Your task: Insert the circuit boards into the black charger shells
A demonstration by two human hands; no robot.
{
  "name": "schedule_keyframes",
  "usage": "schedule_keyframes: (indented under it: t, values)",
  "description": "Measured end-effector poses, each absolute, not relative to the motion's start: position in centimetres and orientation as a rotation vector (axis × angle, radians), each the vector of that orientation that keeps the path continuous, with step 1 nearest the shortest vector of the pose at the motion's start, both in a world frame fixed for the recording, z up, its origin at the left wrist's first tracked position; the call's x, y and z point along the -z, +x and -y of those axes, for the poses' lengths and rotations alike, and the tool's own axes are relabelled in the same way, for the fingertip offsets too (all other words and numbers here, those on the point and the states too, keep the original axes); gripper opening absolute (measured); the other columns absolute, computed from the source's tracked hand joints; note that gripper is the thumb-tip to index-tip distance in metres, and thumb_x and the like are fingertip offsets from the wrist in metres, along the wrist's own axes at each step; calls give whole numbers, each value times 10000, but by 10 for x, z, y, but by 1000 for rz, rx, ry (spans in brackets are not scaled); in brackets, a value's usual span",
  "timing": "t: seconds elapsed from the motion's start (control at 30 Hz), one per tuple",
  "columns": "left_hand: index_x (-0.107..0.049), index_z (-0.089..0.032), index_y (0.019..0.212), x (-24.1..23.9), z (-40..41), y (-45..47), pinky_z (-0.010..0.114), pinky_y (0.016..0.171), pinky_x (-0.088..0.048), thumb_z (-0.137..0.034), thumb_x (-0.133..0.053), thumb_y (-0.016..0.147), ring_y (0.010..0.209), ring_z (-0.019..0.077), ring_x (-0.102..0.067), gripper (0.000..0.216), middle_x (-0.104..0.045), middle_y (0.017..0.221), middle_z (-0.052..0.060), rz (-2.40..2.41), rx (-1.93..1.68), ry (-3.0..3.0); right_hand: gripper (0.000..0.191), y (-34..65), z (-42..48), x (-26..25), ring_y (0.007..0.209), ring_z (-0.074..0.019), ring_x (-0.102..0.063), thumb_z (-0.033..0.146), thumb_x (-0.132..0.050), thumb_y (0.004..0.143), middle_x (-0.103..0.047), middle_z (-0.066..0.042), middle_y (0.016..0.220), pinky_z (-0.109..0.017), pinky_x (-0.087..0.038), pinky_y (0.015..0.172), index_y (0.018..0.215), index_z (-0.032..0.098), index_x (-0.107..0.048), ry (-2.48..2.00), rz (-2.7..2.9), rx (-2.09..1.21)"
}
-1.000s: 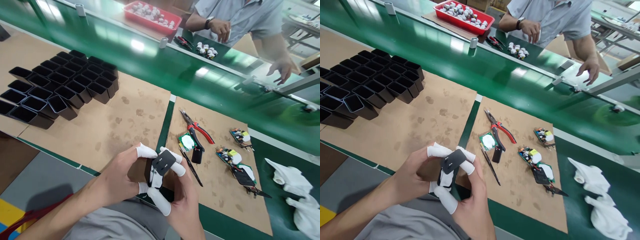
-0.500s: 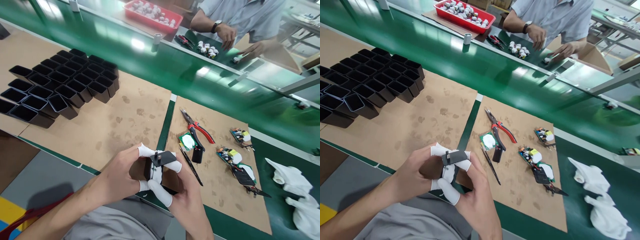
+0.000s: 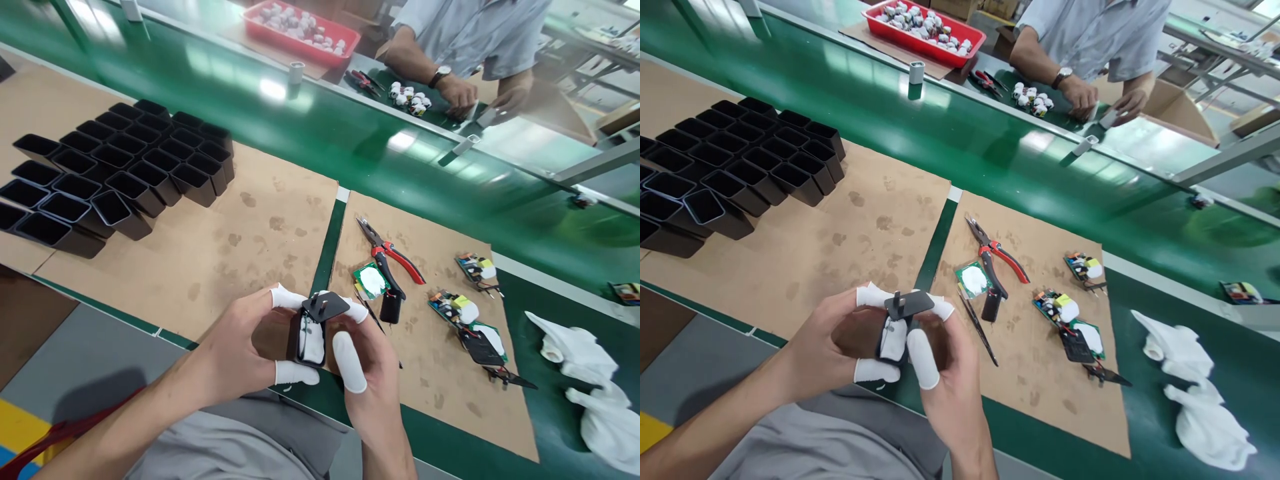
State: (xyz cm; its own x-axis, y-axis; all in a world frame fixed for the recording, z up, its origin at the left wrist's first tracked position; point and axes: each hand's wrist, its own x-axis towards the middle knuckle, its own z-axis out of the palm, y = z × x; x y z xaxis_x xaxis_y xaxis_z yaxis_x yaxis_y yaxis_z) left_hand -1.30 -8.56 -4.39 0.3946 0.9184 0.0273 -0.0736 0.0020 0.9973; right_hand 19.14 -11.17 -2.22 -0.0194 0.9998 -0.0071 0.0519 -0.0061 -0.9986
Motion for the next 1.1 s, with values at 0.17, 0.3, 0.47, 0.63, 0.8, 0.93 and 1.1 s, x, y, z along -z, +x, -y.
schedule_keyframes:
  t: [0.17, 0.3, 0.47, 0.63, 0.8, 0.93, 1.1]
  values:
    - [-751, -278, 1307, 45, 86, -15, 353, 908, -635, -189, -1051, 754, 1014, 244, -789, 636, -817, 1124, 34, -870, -977, 1425, 280, 191, 108, 21, 904, -206, -778, 531, -714, 1120, -830, -40, 1040, -288, -655, 867, 1122, 281, -841, -1363, 1164, -1130]
    - [-754, -305, 1317, 45, 85, -16, 325, 897, -601, -167, -1054, 737, 994, 215, -760, 667, -792, 1118, 4, -861, -1029, 1493, 301, 191, 108, 21, 870, -201, -744, 517, -707, 1127, -806, -44, 991, -278, -632, 808, 1053, 263, -851, -1382, 1220, -1077]
    - [-746, -326, 1340, 43, 85, -15, 328, 920, -587, -140, -1022, 775, 1010, 211, -754, 656, -790, 1136, -2, -862, -1032, 1505, 243, 196, 114, 24, 1088, -268, -752, 479, -725, 1113, -781, -85, 1193, -353, -649, 905, 1225, 297, -841, -1233, 1404, -999]
    - [-740, -336, 1353, 39, 83, -17, 299, 947, -581, -37, -929, 786, 1059, 199, -748, 668, -787, 1178, -16, -865, -1026, 1551, 731, 202, 121, 31, 1386, -352, -711, 370, -1005, 892, -700, -133, 1533, -481, -622, 1170, 1550, 335, -689, -1192, 1583, -1049]
    - [-741, -327, 1358, 38, 82, -18, 289, 914, -586, -34, -946, 778, 1012, 192, -735, 682, -793, 1177, -8, -846, -1028, 1623, 818, 208, 123, 37, 1454, -342, -685, 244, -996, 889, -676, -116, 1596, -450, -622, 1193, 1614, 370, -638, -1171, 1625, -1013]
    - [-733, -346, 1387, 38, 83, -18, 278, 955, -597, 3, -967, 730, 1061, 193, -751, 780, -803, 1238, -17, -862, -976, 1621, 842, 213, 127, 42, 1412, -332, -715, 224, -979, 906, -686, -117, 1592, -440, -645, 1167, 1647, 371, -607, -1145, 1651, -973]
    - [-712, -343, 1425, 33, 82, -21, 268, 955, -607, -52, -963, 795, 1081, 192, -755, 738, -791, 1222, -8, -837, -960, 1666, 835, 219, 136, 51, 1524, -365, -657, 355, -987, 917, -689, -126, 1615, -493, -581, 1266, 1656, 365, -599, -1200, 1691, -898]
